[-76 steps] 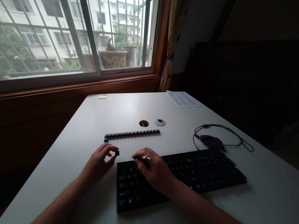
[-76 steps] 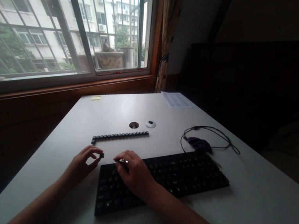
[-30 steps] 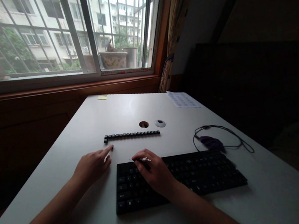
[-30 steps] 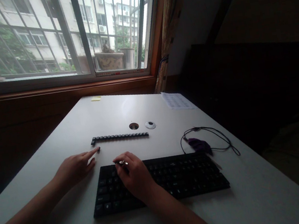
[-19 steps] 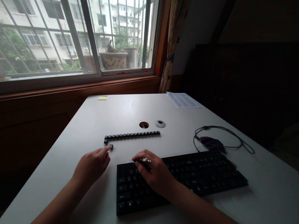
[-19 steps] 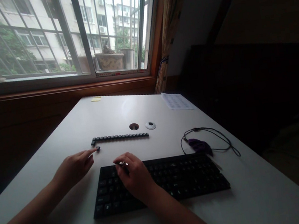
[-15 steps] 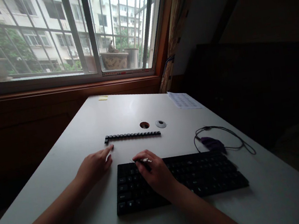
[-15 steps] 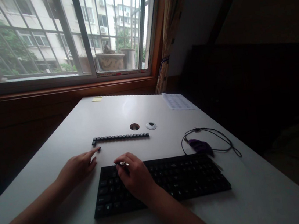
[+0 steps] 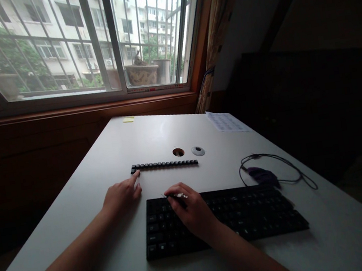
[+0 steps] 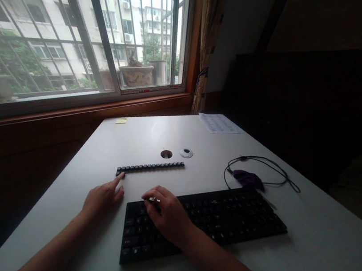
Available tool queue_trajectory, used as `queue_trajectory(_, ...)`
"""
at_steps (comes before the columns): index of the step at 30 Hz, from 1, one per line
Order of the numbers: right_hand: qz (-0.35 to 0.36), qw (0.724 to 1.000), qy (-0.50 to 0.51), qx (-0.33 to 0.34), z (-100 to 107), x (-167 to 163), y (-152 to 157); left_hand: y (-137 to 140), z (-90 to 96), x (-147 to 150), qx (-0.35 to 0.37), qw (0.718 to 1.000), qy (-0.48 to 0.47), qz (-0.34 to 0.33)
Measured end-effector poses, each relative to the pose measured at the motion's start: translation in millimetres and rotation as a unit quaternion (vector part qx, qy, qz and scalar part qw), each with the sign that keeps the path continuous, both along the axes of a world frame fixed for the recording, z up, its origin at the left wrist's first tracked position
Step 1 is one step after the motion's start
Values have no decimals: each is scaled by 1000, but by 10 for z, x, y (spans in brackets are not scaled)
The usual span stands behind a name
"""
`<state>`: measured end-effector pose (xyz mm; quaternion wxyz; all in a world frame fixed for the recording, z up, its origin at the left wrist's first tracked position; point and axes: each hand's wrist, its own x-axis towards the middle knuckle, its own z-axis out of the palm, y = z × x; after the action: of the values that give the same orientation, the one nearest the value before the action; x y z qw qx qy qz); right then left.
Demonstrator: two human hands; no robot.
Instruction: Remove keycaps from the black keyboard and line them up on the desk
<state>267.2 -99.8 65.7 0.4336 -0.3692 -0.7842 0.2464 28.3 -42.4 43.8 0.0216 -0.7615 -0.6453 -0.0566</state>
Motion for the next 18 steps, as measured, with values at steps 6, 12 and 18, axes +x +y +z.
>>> queue_trajectory(6, 1, 1000, 2, -4, 12, 0, 1, 7, 7, 18, -11, 1000, 11, 18)
queue_trajectory(12, 2, 1000, 5, -5, 22, 2, -4, -8, -13, -13, -1, 1000, 1, 9)
queue_trajectory(18, 1, 1000, 1, -4, 12, -3, -6, 4, -8, 6, -10, 1000, 5, 17)
